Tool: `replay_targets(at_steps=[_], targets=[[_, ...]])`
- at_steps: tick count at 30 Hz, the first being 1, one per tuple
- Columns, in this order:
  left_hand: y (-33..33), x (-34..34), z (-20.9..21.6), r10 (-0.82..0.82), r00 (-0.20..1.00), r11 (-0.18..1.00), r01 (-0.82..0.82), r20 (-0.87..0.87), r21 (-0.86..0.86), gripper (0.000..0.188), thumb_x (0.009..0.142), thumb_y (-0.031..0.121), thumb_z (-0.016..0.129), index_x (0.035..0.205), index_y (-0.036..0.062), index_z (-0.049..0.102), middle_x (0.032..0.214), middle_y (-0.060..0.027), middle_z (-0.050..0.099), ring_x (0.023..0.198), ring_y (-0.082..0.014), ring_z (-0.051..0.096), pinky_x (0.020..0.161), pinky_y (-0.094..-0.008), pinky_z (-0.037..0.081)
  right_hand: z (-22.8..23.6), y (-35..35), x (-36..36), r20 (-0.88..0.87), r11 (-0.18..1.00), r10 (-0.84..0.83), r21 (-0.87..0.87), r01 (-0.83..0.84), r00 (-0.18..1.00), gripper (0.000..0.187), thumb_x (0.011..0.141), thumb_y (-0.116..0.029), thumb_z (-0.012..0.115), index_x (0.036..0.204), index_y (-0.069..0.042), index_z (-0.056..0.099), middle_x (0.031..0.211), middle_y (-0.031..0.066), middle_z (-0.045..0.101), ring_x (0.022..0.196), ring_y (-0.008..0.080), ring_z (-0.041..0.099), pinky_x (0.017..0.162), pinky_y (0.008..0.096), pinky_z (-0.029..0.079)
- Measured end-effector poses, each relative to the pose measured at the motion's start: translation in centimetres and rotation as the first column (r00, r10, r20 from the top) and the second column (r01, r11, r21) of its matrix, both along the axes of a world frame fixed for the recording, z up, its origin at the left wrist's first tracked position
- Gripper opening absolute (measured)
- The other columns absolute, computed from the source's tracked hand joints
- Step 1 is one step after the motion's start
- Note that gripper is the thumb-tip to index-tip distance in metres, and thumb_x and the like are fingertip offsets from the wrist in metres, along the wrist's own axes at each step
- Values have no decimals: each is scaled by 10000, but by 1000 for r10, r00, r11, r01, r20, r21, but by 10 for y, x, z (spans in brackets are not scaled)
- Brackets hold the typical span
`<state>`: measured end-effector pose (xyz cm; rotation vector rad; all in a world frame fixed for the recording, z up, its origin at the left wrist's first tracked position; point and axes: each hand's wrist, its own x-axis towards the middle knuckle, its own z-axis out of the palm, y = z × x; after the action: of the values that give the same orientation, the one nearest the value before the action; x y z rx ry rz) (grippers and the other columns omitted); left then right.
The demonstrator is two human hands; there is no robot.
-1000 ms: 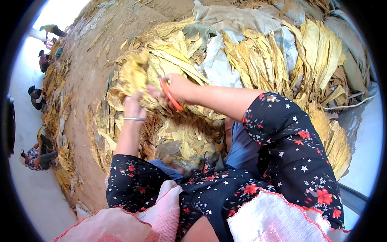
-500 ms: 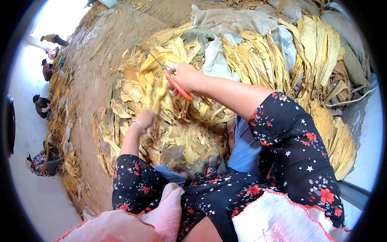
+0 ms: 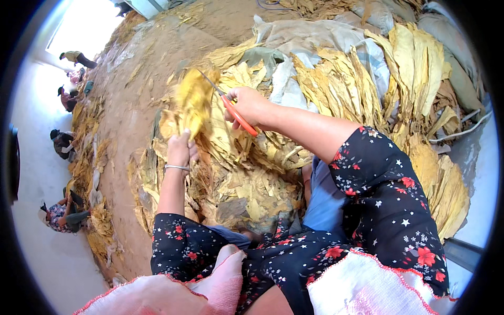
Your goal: The person is using scissors to trim the edges and stems of large dried tobacco leaves while sitting on the floor surrounded by bundles of leaves.
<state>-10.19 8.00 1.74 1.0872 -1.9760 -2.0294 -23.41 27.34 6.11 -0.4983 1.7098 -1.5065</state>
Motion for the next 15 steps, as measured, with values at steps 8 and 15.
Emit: replay_targets(at_steps=[8,15], targets=[[31,10,-28,-64,994,856,7,92,517,176,960,178,422,807,102,376,539,13,353,412,-105,310,377,-273,284,-13,-6,10,-3,996,31,85,-30,1000,315,772,-63,686,1029,21,526,733,98,614,523,149,586,456,287,460],[61,4,-22,-100,992,868,124,-75,481,83,919,107,477,946,66,410,622,-17,441,444,-114,423,402,-286,416,-24,-22,21,-225,967,91,255,-31,970,367,746,-207,765,965,11,569,771,110,630,648,173,602,588,327,478]])
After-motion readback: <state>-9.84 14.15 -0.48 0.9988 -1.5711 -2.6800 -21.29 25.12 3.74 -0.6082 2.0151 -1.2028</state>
